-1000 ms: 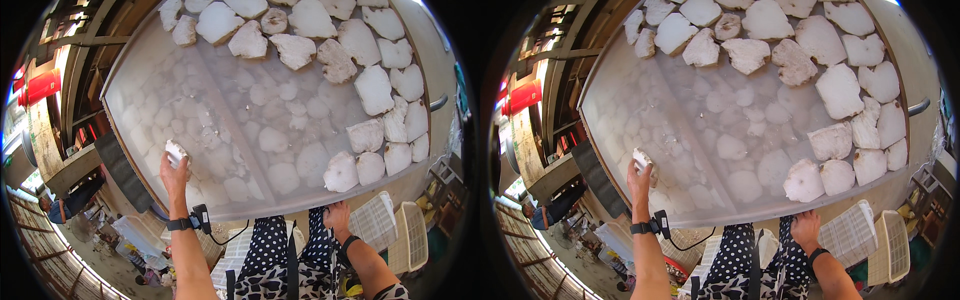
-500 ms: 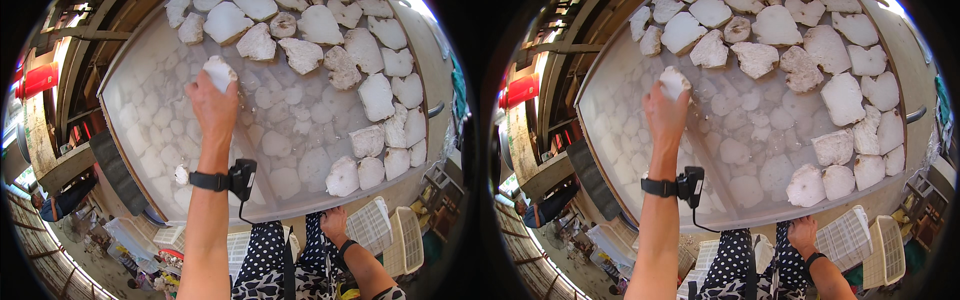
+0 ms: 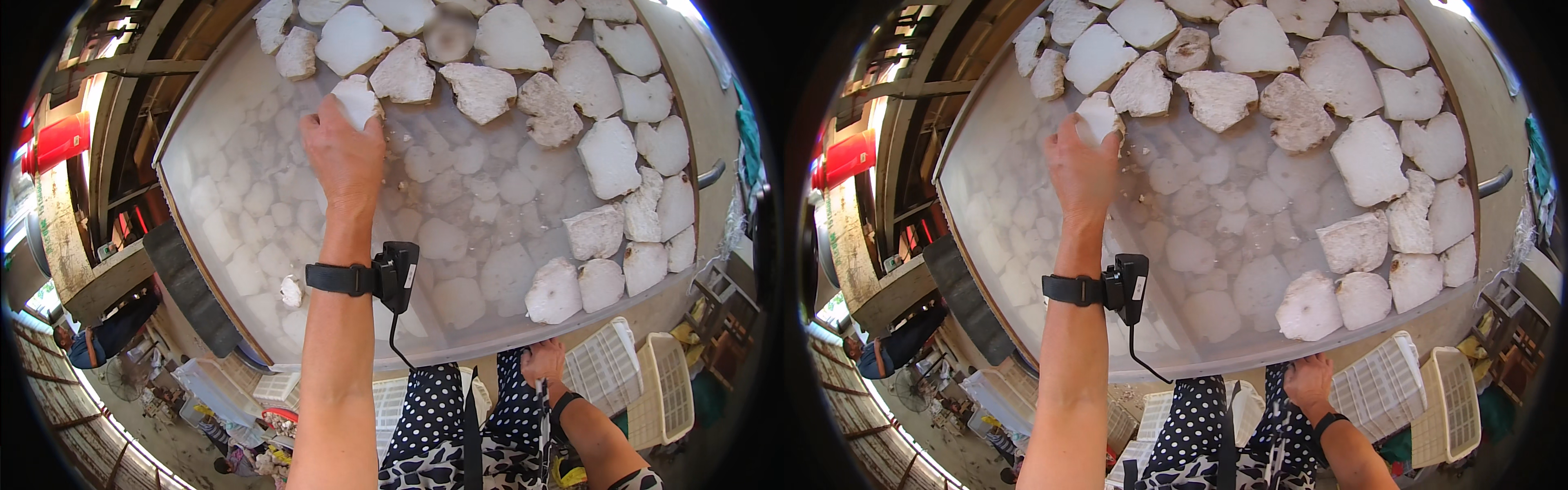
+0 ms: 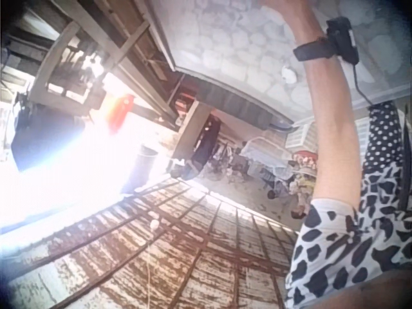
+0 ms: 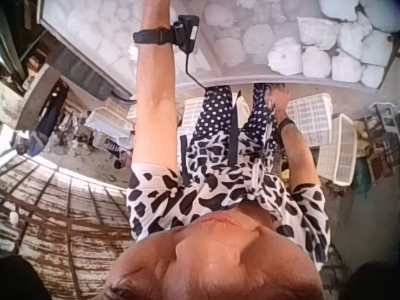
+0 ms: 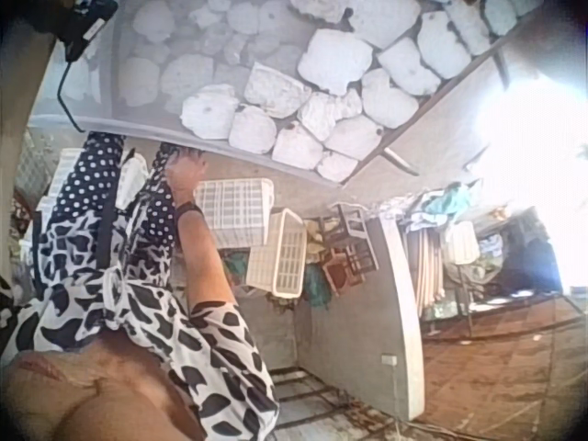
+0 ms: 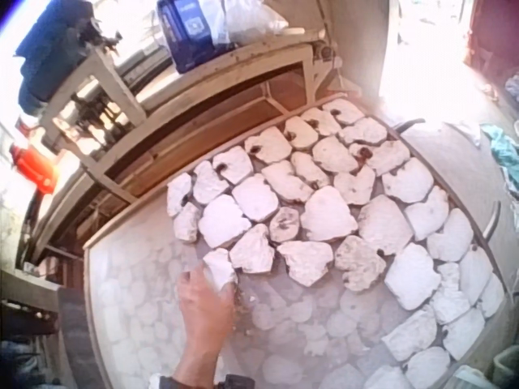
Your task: The person picks up white food slices from a tray and arranges them, then moves to a separate container to retrieve a stack of similar slices and places them individually onto the large tray.
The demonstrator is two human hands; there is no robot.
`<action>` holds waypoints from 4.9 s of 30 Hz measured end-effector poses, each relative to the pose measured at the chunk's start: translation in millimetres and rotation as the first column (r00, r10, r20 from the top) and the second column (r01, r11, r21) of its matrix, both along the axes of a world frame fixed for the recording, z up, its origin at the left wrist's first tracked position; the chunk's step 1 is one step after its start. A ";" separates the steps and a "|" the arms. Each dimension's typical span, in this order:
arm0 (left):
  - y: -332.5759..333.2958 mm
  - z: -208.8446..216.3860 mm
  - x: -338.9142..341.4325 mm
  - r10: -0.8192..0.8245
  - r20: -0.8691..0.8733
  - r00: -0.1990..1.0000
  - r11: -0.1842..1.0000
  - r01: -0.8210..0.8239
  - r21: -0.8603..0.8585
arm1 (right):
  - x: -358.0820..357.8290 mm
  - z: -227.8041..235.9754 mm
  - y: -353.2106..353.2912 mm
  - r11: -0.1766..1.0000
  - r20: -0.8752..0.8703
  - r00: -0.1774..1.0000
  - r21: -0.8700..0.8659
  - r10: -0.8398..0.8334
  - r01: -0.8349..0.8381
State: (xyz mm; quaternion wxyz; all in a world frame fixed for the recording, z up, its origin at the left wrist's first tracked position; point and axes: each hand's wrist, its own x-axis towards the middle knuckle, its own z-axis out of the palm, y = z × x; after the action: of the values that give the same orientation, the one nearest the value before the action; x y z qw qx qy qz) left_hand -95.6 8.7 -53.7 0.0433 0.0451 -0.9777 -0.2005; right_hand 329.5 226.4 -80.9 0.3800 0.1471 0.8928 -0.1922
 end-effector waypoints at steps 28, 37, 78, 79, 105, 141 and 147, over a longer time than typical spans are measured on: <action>-151.5 -2.5 107.6 0.254 0.189 0.948 0.967 -0.244 -0.075 | -0.4 -3.1 -1.9 0.998 0.041 0.997 0.007 0.063 -0.063; -80.6 -5.2 -22.8 0.116 0.009 0.993 0.993 -0.116 -0.026 | -6.2 -2.3 -5.6 0.997 0.111 0.991 -0.012 0.071 -0.070; -148.8 122.7 162.4 -0.285 0.451 0.846 0.873 0.034 0.486 | 28.7 97.3 -17.1 0.698 -0.013 0.715 -0.232 -0.699 0.678; -146.5 136.2 166.7 -0.310 0.453 0.836 0.872 0.059 0.487 | 33.2 108.0 -14.0 0.686 -0.037 0.699 -0.238 -0.714 0.688; 142.8 318.0 304.2 -0.954 0.288 0.077 0.237 0.783 0.576 | 352.7 318.2 -41.6 0.024 -0.622 -0.176 -0.299 -0.763 0.954; 85.3 330.5 859.8 -0.147 0.380 -0.913 -0.798 0.337 0.500 | 633.0 261.7 -535.2 -0.917 -0.552 -0.780 -0.395 0.293 -0.065; 50.1 297.3 975.6 0.065 0.288 -0.955 -0.824 0.112 0.556 | 678.5 293.1 -506.5 -0.849 -0.440 -0.852 -0.528 0.284 -0.010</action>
State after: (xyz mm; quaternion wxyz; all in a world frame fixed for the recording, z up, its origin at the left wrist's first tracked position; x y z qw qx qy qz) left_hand 880.0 58.8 243.6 -0.4719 -0.8686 -0.0974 0.1157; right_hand 1008.0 -280.1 212.2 0.4813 -0.8630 0.0570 0.1426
